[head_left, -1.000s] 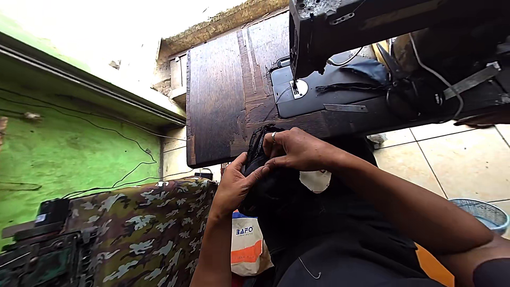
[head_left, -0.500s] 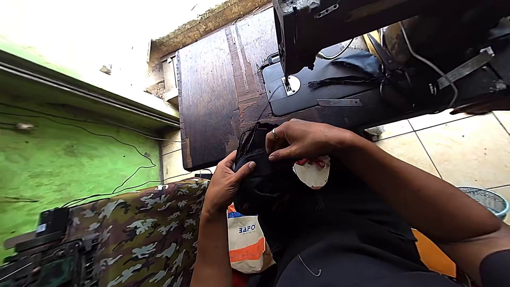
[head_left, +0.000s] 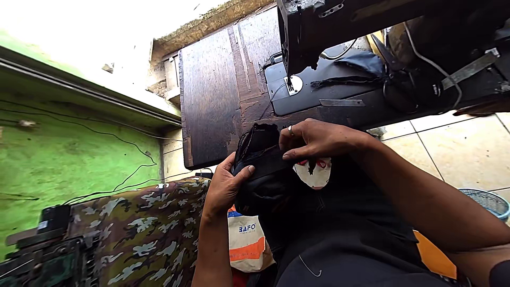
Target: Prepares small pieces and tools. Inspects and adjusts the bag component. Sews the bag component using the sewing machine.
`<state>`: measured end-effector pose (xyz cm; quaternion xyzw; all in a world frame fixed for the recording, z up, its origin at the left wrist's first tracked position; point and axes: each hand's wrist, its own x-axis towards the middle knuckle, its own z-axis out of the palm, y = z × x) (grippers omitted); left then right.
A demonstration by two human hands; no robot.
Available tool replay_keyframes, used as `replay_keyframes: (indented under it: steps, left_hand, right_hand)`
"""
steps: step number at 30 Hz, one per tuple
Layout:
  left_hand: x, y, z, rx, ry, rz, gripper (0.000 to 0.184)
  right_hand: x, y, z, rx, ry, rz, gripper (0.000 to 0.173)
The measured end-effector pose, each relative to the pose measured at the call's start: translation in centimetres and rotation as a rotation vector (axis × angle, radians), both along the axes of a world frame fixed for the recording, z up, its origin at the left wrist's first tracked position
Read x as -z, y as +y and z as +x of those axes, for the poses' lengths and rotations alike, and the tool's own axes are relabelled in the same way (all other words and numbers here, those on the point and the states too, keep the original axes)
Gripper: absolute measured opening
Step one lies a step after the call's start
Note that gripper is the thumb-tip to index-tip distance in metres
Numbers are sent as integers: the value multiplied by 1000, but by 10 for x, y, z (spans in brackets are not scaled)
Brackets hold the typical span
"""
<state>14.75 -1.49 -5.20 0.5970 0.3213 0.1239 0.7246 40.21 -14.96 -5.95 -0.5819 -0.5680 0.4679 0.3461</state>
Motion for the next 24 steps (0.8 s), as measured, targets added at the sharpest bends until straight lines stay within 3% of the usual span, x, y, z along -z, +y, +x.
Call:
replay_keyframes:
  steps: [4, 9, 13, 16, 20, 24]
  left_hand:
    - [2, 1, -12, -9, -59, -13, 33]
    - [6, -2, -25, 16, -164, 85, 38]
    - [9, -6, -29, 52, -206, 134, 39]
    - [9, -8, -29, 71, -209, 142, 39]
    - [7, -9, -27, 56, -182, 128, 38]
    - [7, -7, -25, 54, -167, 99, 38]
  right_hand:
    - [13, -21, -4, 119, -61, 131, 16]
    - [16, -57, -48, 195, -369, 687, 13]
    - [-2, -86, -75, 141, -556, 863, 14]
    - [-7, -86, -75, 212, -501, 768, 11]
    - [12, -70, -54, 302, -330, 443, 25]
    - [38, -55, -45, 306, -192, 372, 26]
